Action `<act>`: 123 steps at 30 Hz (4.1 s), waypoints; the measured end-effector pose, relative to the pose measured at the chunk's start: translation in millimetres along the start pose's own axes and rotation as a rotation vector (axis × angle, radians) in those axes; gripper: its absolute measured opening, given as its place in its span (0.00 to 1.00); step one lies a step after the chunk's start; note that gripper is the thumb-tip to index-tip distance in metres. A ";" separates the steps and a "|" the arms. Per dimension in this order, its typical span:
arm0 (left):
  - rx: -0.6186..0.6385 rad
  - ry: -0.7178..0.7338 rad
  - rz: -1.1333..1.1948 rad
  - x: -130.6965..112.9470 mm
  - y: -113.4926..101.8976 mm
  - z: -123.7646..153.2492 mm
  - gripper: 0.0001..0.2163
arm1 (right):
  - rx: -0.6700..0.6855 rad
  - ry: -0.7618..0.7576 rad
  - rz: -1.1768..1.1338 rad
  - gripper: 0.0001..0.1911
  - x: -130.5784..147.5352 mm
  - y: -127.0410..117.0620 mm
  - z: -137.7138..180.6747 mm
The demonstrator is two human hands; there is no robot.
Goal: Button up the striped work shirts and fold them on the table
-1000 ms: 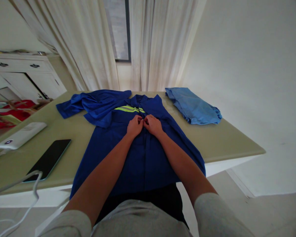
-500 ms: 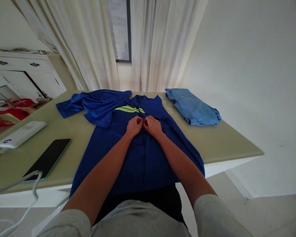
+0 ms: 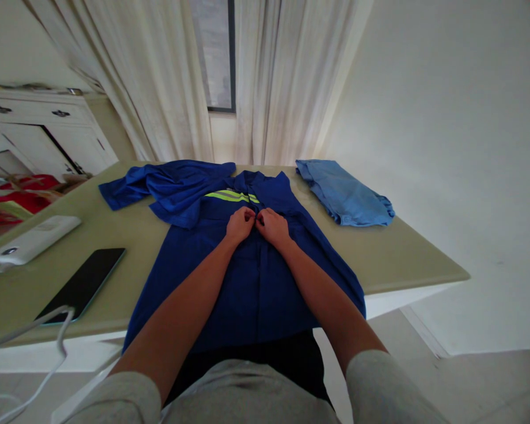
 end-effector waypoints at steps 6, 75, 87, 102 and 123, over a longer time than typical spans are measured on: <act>0.022 -0.020 0.043 1.6 0.8 -5.9 0.06 | -0.060 -0.077 -0.008 0.11 2.0 -4.1 0.2; 0.414 0.492 -0.268 -29.5 -9.4 59.9 0.06 | 0.002 0.085 -0.349 0.01 -17.4 -5.7 40.3; 0.421 0.489 -0.329 -41.7 -4.3 66.9 0.04 | 0.008 -0.138 -0.449 0.05 1.6 -10.4 42.4; 0.373 0.459 -0.302 -37.8 -7.4 64.2 0.03 | 0.067 -0.132 -0.465 0.12 -0.9 -8.5 44.4; 0.382 0.482 -0.312 -31.2 -2.7 63.8 0.03 | 0.029 -0.092 -0.657 0.13 -2.4 -7.5 43.2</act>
Point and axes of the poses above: each hand's wrist, its own z-axis away from the middle knuckle, its own y-axis out of the palm, x = y × z, the point moved 7 cm from there along -z, towards the middle knuckle, and after that the axes turned 9 degrees about z, right-handed, at the moved point
